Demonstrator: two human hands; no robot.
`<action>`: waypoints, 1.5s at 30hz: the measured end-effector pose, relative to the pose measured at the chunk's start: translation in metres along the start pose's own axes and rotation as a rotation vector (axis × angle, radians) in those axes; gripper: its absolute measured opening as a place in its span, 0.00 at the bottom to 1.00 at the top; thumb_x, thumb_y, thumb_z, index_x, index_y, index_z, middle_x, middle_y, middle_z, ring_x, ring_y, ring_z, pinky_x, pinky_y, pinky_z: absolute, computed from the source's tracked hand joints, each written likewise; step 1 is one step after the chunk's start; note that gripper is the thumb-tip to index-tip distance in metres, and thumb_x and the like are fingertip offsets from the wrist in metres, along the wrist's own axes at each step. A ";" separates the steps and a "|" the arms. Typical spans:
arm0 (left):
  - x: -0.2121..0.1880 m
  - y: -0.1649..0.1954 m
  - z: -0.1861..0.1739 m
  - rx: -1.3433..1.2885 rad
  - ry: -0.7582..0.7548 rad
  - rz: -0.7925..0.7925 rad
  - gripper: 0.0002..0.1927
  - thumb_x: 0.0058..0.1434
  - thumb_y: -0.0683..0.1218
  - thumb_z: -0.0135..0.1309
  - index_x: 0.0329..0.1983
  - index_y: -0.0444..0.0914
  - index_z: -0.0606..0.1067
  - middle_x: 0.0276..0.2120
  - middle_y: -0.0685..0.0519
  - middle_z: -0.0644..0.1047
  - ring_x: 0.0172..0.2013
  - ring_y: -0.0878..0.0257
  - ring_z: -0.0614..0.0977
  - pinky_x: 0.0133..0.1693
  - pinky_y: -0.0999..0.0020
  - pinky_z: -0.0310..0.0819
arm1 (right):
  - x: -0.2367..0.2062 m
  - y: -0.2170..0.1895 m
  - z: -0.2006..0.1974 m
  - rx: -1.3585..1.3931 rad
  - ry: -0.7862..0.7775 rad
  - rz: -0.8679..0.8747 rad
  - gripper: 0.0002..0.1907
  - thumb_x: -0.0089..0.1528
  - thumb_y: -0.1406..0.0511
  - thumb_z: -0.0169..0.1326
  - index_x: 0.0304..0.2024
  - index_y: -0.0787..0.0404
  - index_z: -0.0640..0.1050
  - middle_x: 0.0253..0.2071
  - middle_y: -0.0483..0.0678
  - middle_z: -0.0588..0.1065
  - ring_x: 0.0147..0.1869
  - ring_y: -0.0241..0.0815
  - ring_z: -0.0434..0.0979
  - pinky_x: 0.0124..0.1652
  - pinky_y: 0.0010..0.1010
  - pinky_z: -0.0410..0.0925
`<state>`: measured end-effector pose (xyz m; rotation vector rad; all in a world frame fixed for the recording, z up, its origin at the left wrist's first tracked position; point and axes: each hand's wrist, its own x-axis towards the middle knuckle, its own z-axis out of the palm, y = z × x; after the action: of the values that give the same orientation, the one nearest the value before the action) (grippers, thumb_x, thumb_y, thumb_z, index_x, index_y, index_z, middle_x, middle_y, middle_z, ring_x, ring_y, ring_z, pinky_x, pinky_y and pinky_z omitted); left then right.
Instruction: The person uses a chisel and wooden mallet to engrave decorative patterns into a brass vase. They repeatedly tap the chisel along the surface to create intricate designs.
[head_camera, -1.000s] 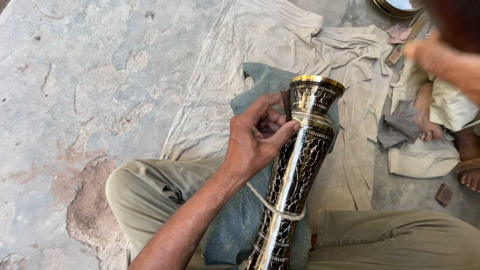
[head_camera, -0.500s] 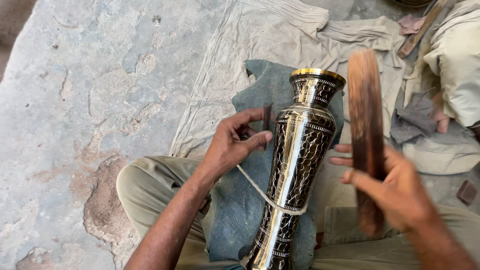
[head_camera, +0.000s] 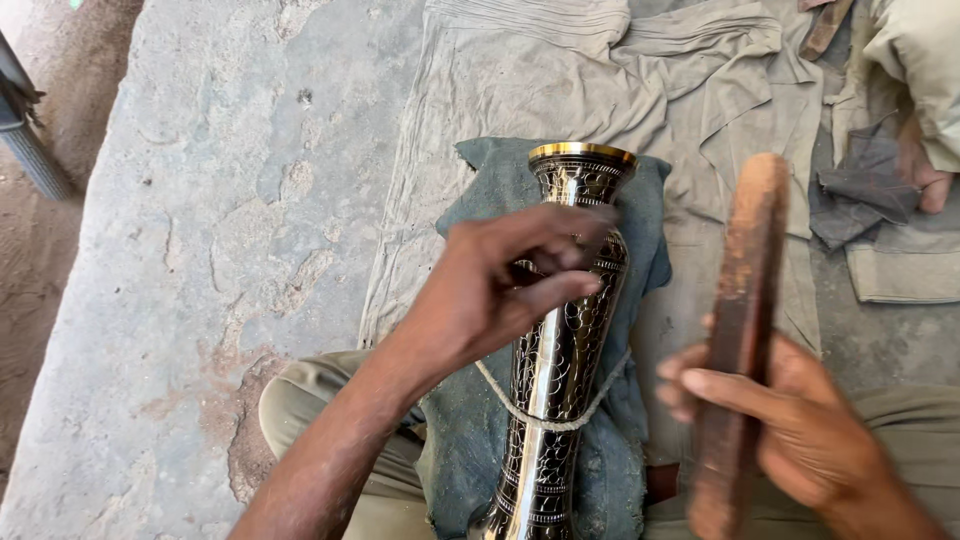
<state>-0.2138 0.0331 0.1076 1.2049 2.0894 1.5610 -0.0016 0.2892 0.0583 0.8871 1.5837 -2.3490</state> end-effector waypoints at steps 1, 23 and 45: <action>0.010 0.002 0.002 0.022 -0.063 0.082 0.18 0.66 0.47 0.61 0.59 0.44 0.76 0.41 0.55 0.83 0.36 0.68 0.87 0.36 0.75 0.89 | -0.006 -0.004 -0.012 -0.083 0.052 0.021 0.29 0.63 0.77 0.60 0.66 0.72 0.68 0.45 0.70 0.76 0.49 0.68 0.77 0.47 0.64 0.72; 0.058 0.024 0.012 0.514 -0.623 0.078 0.19 0.71 0.41 0.45 0.64 0.47 0.72 0.32 0.49 0.82 0.31 0.61 0.86 0.31 0.64 0.83 | -0.055 0.050 -0.042 -0.997 0.406 -0.228 0.33 0.45 0.67 0.71 0.53 0.61 0.77 0.35 0.45 0.80 0.39 0.38 0.84 0.47 0.41 0.79; 0.069 0.025 0.015 0.356 -0.748 0.439 0.15 0.73 0.45 0.44 0.56 0.49 0.78 0.33 0.52 0.82 0.25 0.70 0.83 0.27 0.73 0.78 | -0.057 0.111 0.020 -0.890 0.741 -0.564 0.18 0.50 0.70 0.69 0.40 0.61 0.77 0.30 0.50 0.77 0.34 0.40 0.78 0.48 0.39 0.74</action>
<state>-0.2357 0.0967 0.1412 2.0762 1.6807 0.6598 0.0873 0.2142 0.0082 1.2097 3.1070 -1.1920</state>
